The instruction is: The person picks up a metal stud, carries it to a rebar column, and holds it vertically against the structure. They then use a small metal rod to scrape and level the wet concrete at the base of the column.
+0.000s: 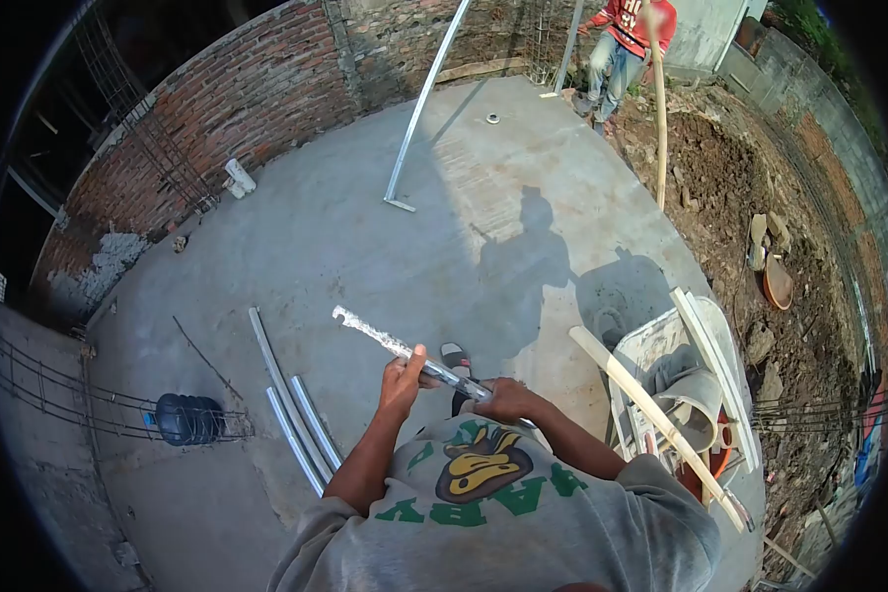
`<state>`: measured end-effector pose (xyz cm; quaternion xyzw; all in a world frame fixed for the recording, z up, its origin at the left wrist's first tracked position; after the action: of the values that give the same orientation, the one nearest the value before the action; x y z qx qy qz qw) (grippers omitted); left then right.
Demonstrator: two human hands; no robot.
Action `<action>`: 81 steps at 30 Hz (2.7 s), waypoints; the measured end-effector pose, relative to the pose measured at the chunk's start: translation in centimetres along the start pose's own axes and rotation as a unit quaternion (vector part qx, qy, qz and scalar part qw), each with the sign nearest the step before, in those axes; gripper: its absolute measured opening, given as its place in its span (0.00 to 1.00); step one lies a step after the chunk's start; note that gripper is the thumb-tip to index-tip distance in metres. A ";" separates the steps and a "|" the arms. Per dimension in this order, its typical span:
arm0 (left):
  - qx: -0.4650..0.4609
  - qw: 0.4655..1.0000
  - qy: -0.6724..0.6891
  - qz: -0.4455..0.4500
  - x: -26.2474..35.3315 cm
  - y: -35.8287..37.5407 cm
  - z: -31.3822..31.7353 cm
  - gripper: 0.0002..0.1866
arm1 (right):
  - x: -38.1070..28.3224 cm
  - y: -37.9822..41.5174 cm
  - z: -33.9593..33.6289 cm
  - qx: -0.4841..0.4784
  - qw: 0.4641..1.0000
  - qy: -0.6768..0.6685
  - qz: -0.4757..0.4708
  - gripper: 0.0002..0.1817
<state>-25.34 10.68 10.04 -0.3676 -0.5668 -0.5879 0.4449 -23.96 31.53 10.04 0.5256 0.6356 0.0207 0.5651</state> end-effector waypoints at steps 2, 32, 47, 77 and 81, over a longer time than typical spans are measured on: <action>0.040 0.999 0.005 0.011 2.5 -6.0 -2.4 0.29 | -3.3 -5.5 -4.7 -0.002 0.999 0.028 -0.025 0.26; -0.021 0.999 0.028 -0.032 29.2 -71.3 -34.5 0.26 | -41.3 -64.8 -32.5 0.023 0.989 -0.109 0.094 0.19; 0.054 0.988 -0.135 -0.048 42.0 -105.5 -43.1 0.21 | -48.0 -90.0 -56.3 0.117 0.916 -0.343 0.173 0.14; -0.167 0.957 -0.229 -0.064 53.8 -162.6 -28.1 0.18 | -46.5 -115.5 -87.5 0.298 0.547 -0.750 0.223 0.05; -0.305 0.864 -0.397 -0.043 47.2 -165.5 -23.9 0.21 | -42.6 -118.8 -93.1 0.310 0.504 -0.777 0.217 0.05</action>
<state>-194.90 -24.46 -4.02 -0.6629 -0.5030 -0.5541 0.0223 -177.63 1.87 -0.42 0.5938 -0.2260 -0.4724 0.6108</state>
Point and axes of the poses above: each hand's wrist, its own y-axis away from the middle knuckle, its own z-axis out of the palm, x = y × z, the point moved 4 cm from there along -y, towards the middle knuckle, and after that the axes turned 5 degrees about z, right-handed, at the moved point
